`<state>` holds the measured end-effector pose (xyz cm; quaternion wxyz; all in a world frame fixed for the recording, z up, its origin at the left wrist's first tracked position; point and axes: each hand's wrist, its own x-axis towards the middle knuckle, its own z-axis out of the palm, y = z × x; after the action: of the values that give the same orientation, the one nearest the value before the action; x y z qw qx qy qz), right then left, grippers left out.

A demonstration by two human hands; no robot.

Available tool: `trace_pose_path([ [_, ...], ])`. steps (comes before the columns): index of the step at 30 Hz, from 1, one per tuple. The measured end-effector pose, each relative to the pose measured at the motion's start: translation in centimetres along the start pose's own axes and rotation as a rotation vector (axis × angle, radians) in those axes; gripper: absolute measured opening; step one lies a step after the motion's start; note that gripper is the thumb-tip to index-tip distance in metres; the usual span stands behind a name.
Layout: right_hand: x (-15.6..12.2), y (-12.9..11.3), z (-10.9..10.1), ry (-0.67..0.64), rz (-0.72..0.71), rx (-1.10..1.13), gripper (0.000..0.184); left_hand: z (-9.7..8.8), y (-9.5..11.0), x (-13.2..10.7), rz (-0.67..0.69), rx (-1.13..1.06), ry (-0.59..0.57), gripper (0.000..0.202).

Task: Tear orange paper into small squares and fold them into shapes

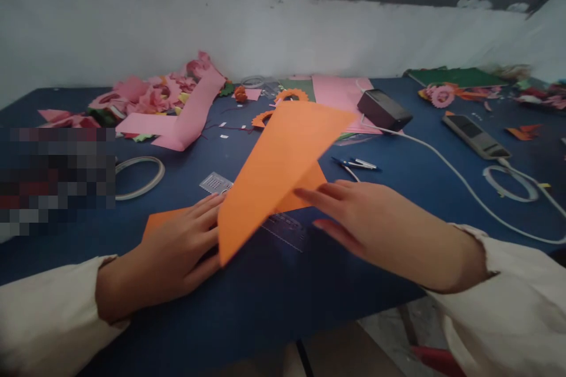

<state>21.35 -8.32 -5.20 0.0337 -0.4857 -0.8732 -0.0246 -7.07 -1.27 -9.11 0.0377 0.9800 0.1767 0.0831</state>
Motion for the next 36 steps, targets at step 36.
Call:
trace_pose_path([
  [36,1.0,5.1,2.4,0.156,-0.501,-0.645,0.032,1.1,-0.3,2.7,0.062,-0.290,0.089,0.035],
])
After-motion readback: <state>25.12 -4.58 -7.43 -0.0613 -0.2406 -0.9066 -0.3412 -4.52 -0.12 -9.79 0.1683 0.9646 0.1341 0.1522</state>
